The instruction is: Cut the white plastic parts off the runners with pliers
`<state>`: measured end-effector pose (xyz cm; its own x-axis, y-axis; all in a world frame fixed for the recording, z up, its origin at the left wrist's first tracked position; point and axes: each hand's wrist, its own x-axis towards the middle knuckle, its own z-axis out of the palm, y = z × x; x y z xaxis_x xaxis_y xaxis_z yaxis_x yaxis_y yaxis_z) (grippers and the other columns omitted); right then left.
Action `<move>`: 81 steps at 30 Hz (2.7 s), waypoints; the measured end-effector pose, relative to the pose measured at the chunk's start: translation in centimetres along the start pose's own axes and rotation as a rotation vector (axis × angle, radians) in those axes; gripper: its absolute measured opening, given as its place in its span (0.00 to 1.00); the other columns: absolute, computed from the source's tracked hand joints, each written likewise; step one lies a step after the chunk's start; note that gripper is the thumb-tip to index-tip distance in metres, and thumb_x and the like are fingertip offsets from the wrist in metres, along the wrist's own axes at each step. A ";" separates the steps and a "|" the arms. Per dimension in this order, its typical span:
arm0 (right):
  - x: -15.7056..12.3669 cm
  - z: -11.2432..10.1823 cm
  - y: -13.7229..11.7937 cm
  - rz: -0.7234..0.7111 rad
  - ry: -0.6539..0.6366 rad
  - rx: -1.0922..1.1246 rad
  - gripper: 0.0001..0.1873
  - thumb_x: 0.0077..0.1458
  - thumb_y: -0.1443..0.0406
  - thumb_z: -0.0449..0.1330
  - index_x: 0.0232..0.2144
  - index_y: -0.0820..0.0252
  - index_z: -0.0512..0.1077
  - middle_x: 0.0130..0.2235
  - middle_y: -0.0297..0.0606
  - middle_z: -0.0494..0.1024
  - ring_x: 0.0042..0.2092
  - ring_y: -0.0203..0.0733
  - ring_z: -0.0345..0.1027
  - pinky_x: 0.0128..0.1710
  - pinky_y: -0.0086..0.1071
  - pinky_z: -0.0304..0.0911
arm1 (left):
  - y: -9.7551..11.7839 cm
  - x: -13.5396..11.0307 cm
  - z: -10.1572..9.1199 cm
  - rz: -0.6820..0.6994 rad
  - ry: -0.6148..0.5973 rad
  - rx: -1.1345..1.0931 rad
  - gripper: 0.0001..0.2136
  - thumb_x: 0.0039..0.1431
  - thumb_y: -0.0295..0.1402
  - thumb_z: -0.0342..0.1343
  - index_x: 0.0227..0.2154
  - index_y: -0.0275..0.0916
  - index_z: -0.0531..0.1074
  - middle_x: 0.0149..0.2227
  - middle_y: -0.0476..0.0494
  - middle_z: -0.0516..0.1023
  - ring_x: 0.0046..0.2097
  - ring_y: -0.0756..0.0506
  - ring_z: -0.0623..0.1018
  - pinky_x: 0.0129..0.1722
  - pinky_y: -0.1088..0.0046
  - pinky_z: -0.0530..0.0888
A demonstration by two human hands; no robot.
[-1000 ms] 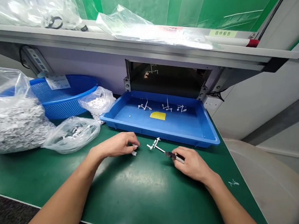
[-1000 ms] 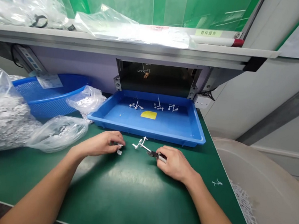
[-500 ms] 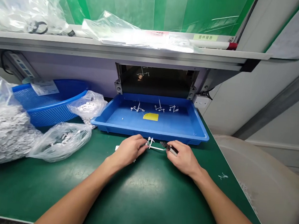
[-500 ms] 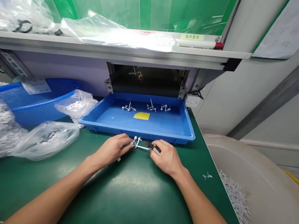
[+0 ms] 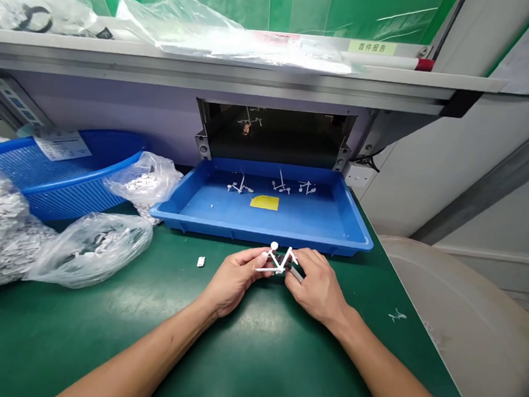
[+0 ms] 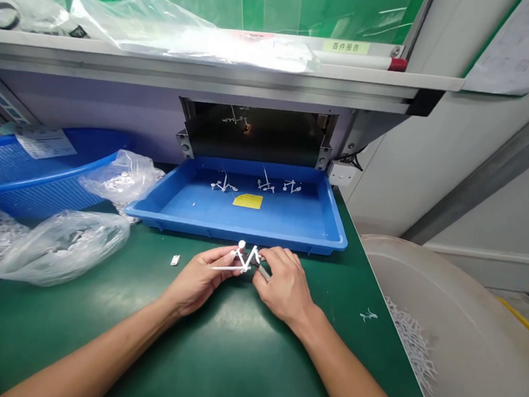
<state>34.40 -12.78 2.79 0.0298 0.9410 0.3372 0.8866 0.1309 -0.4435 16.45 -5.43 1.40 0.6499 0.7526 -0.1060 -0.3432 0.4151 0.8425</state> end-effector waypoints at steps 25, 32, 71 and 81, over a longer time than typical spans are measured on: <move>0.7 -0.5 3.0 0.191 0.047 0.006 0.07 0.55 0.64 0.56 0.35 0.54 0.74 0.32 0.32 0.75 0.33 0.39 0.68 0.35 0.31 0.60 | -1.8 0.9 -0.3 0.019 0.088 -0.046 0.18 0.55 0.38 0.65 0.45 0.31 0.77 0.39 0.37 0.78 0.39 0.47 0.77 0.47 0.69 0.73; -0.8 -0.2 3.0 0.081 -0.083 0.018 0.11 0.56 0.61 0.55 0.40 0.52 0.73 0.39 0.34 0.76 0.40 0.43 0.70 0.39 0.34 0.63 | 1.8 -0.2 -1.9 0.309 0.236 0.140 0.12 0.58 0.38 0.61 0.40 0.34 0.76 0.41 0.38 0.77 0.36 0.46 0.77 0.37 0.70 0.75; -0.5 0.2 1.0 -0.077 0.014 0.115 0.12 0.54 0.67 0.56 0.41 0.56 0.73 0.37 0.36 0.75 0.39 0.42 0.67 0.42 0.33 0.62 | 0.9 -2.8 0.2 -0.045 0.015 0.059 0.20 0.54 0.40 0.66 0.46 0.32 0.75 0.30 0.45 0.71 0.28 0.52 0.69 0.28 0.78 0.68; -0.8 0.7 0.4 -0.155 -0.043 0.080 0.14 0.53 0.69 0.56 0.43 0.55 0.71 0.43 0.37 0.76 0.43 0.45 0.67 0.46 0.39 0.61 | -0.2 -3.3 0.8 0.021 0.127 0.015 0.15 0.53 0.38 0.65 0.37 0.31 0.74 0.29 0.44 0.74 0.28 0.51 0.72 0.27 0.78 0.70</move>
<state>34.40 -13.30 1.76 -0.1254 0.9200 0.3714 0.8395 0.2979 -0.4544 14.97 -8.39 2.04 0.5515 0.8199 -0.1535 -0.3450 0.3917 0.8530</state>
